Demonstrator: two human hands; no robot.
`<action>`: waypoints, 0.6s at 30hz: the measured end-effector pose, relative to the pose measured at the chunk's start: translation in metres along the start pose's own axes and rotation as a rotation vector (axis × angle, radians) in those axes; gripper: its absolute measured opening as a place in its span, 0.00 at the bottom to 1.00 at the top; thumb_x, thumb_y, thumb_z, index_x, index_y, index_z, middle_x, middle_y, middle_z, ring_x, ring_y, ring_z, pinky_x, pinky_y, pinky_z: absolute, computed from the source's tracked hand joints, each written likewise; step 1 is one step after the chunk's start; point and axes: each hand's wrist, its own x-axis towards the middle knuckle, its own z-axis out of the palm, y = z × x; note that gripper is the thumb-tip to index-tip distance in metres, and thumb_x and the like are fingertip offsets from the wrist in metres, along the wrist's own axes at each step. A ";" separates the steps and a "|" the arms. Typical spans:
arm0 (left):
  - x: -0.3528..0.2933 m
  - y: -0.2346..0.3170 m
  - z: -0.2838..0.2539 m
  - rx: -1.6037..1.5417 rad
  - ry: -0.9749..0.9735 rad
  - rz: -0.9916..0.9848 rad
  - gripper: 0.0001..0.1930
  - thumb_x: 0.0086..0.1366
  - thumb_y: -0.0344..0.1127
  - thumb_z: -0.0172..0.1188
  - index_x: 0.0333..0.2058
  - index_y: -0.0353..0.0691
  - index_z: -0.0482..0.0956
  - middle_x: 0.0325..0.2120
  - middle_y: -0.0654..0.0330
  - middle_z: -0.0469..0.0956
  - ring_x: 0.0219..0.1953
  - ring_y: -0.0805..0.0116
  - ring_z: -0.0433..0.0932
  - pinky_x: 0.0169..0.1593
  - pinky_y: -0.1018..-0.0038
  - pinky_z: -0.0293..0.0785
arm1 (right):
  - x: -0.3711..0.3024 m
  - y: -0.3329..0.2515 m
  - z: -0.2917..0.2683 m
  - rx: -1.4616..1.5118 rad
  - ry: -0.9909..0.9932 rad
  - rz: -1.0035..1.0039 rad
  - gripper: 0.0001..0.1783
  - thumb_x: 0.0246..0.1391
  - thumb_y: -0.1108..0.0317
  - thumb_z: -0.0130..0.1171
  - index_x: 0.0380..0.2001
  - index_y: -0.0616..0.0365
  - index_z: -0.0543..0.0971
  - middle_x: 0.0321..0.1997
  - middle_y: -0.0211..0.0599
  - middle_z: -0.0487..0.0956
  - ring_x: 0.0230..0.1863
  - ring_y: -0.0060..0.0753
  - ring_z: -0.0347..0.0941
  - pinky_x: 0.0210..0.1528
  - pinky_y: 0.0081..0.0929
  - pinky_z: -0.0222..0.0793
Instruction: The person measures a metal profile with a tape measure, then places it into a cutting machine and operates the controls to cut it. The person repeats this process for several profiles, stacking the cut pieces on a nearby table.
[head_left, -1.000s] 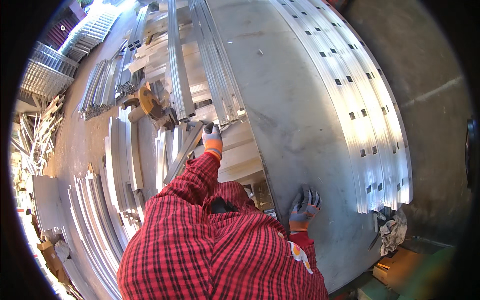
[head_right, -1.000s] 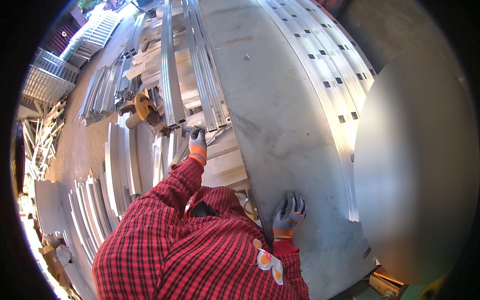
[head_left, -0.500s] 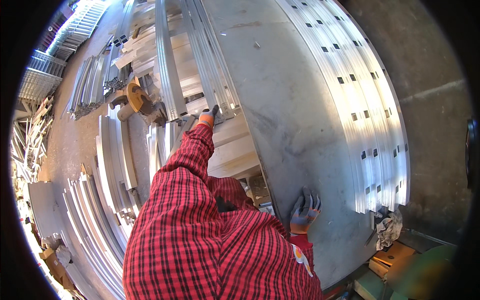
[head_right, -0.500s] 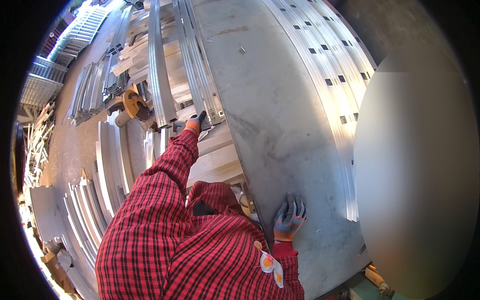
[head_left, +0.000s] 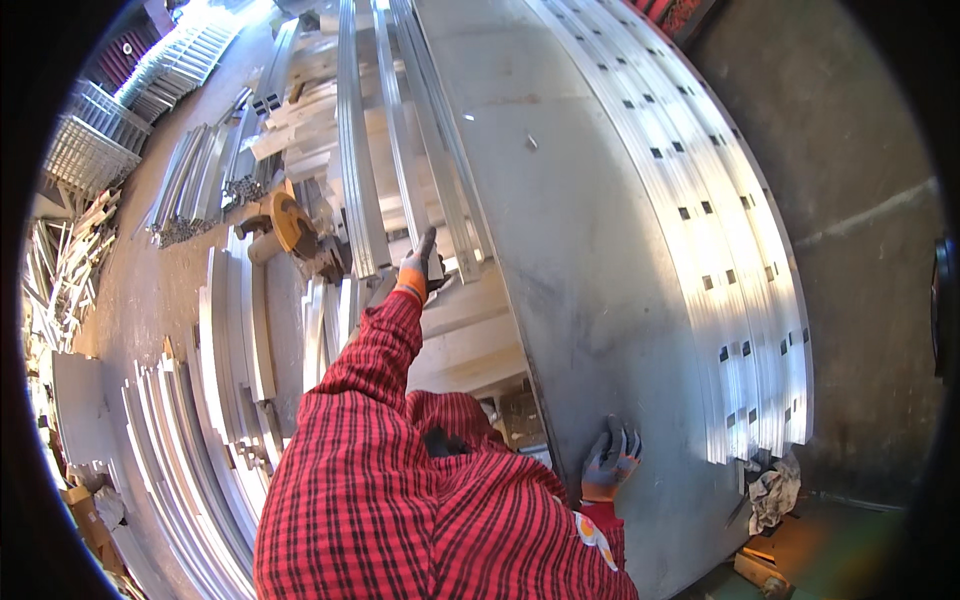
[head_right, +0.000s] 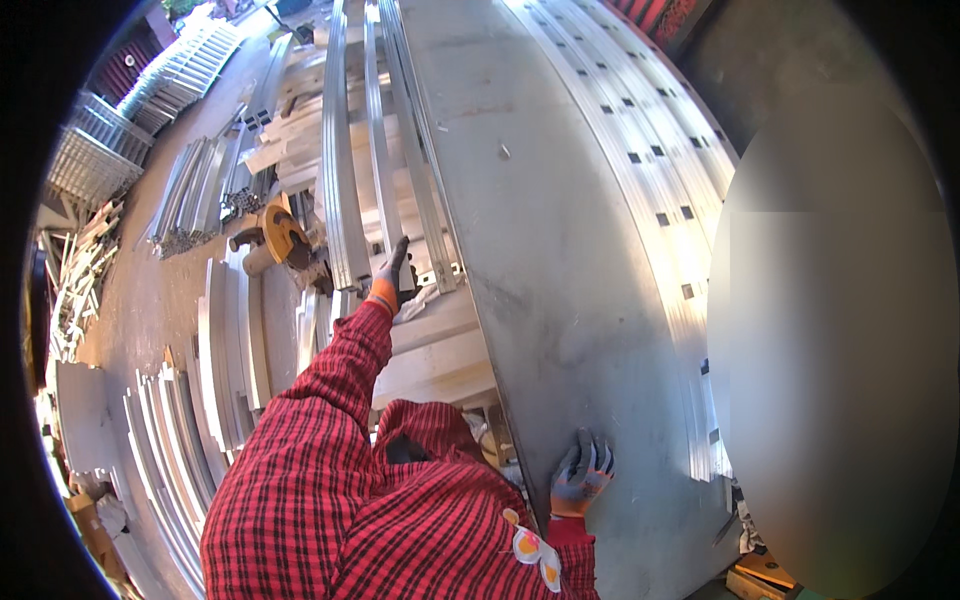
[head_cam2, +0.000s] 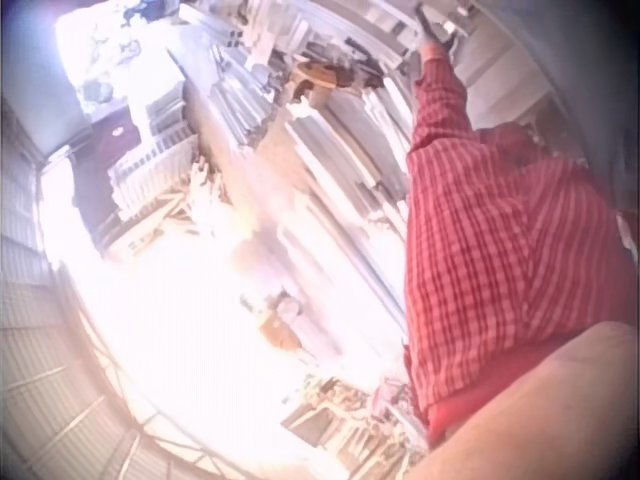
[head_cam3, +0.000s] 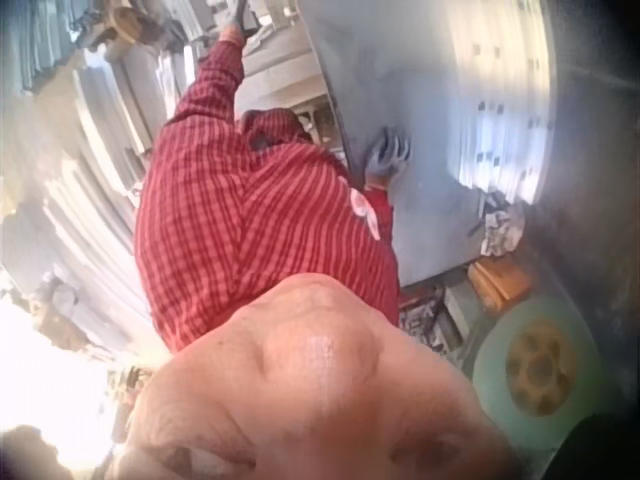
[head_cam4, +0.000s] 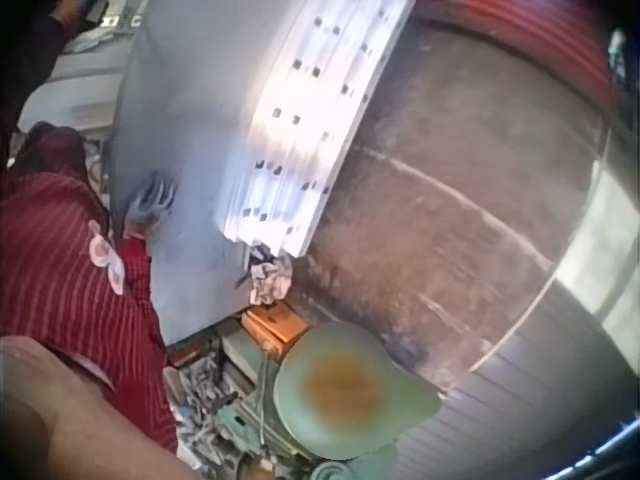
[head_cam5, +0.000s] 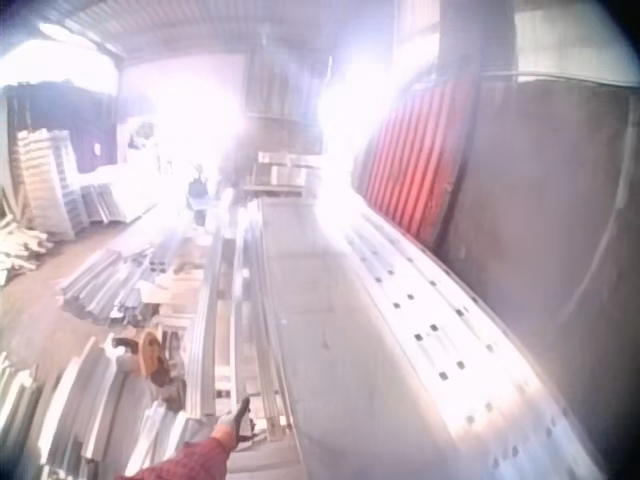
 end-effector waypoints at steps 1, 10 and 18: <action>-0.023 0.014 0.014 -0.019 -0.115 0.002 0.29 0.53 0.63 0.72 0.38 0.46 0.75 0.19 0.64 0.71 0.18 0.68 0.71 0.19 0.67 0.65 | -0.001 -0.001 -0.003 -0.021 -0.010 0.020 0.16 0.56 0.71 0.60 0.48 0.50 0.82 0.49 0.44 0.79 0.52 0.53 0.74 0.56 0.50 0.69; -0.139 0.090 0.034 -0.809 -0.916 -0.199 0.29 0.70 0.61 0.53 0.49 0.36 0.74 0.23 0.69 0.71 0.24 0.76 0.70 0.26 0.76 0.68 | -0.001 -0.001 -0.003 0.031 -0.001 0.037 0.17 0.55 0.72 0.59 0.49 0.49 0.82 0.49 0.43 0.79 0.53 0.51 0.74 0.57 0.47 0.68; -0.206 0.069 0.071 -0.874 -1.179 -0.152 0.34 0.72 0.62 0.46 0.56 0.34 0.73 0.26 0.68 0.73 0.25 0.74 0.68 0.27 0.75 0.68 | -0.005 -0.002 -0.007 0.031 -0.010 0.023 0.20 0.53 0.72 0.60 0.50 0.49 0.81 0.53 0.42 0.78 0.56 0.51 0.72 0.60 0.48 0.66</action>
